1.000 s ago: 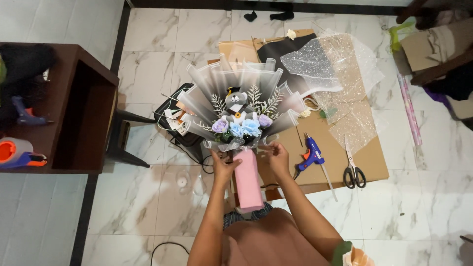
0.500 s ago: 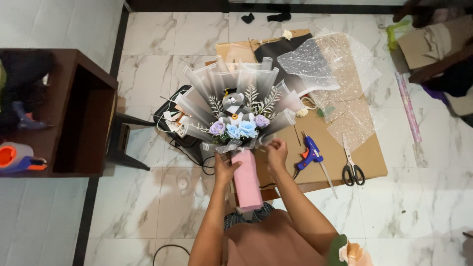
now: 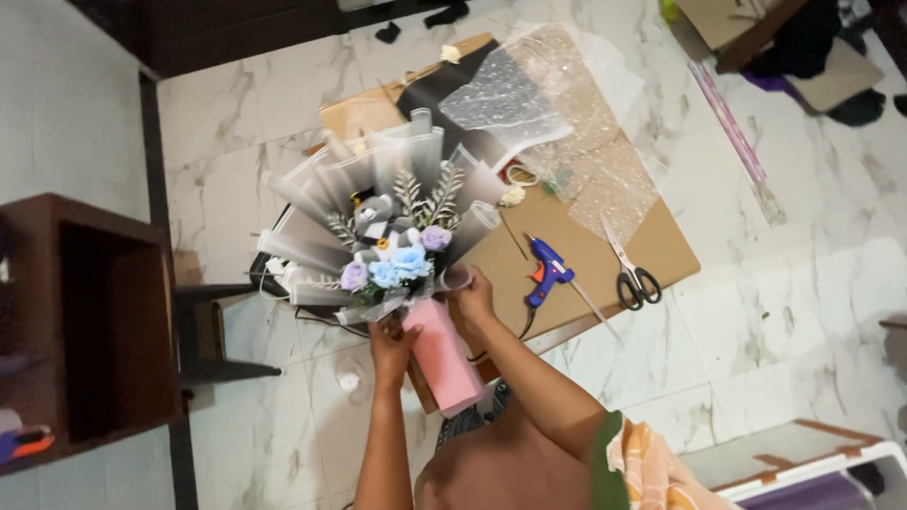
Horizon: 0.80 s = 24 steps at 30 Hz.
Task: Wrapping a floral bouquet with decorative paper and securing it using a hot glue gun.
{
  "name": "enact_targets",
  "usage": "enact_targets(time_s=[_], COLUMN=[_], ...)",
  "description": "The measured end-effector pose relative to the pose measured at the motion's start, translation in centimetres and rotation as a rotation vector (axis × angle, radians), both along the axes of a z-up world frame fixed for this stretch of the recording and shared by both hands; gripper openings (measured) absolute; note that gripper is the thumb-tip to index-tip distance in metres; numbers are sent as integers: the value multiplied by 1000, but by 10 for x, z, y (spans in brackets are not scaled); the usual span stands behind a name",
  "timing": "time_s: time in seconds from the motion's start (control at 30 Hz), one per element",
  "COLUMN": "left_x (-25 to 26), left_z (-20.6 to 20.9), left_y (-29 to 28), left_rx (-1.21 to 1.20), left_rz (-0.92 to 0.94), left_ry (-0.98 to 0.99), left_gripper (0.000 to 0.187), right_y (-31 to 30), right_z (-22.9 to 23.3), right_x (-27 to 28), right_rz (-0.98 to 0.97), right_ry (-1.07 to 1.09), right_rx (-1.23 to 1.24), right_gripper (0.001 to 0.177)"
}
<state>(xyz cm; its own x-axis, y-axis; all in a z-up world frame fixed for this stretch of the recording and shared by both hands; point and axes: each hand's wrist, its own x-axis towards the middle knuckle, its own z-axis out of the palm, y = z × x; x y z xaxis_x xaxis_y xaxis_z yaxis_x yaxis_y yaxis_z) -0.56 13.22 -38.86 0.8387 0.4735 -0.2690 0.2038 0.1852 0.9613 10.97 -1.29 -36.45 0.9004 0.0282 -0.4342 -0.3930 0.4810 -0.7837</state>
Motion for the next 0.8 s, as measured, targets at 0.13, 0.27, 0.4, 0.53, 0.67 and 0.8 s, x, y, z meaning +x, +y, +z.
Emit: enact_targets(time_s=[0.13, 0.27, 0.4, 0.53, 0.67, 0.8], left_x=[-2, -1, 1, 1, 6, 8], left_z=[-19, -3, 7, 4, 16, 20], left_y=[7, 8, 6, 12, 13, 11], left_rx=[-1, 98, 127, 150, 179, 208], left_rz=[-18, -32, -29, -45, -64, -77], left_ry=[44, 178, 239, 268, 381, 435], left_gripper=[79, 79, 83, 82, 83, 84], right_y=[-5, 0, 10, 20, 15, 17], right_z=[-50, -49, -24, -90, -52, -47], right_x=[6, 6, 14, 12, 15, 26], right_rz=[16, 17, -137, -128, -51, 5], right_ry=[-12, -273, -70, -200, -195, -201], right_rx=[32, -246, -198, -261, -81, -252], right_gripper=[14, 19, 31, 35, 40, 45])
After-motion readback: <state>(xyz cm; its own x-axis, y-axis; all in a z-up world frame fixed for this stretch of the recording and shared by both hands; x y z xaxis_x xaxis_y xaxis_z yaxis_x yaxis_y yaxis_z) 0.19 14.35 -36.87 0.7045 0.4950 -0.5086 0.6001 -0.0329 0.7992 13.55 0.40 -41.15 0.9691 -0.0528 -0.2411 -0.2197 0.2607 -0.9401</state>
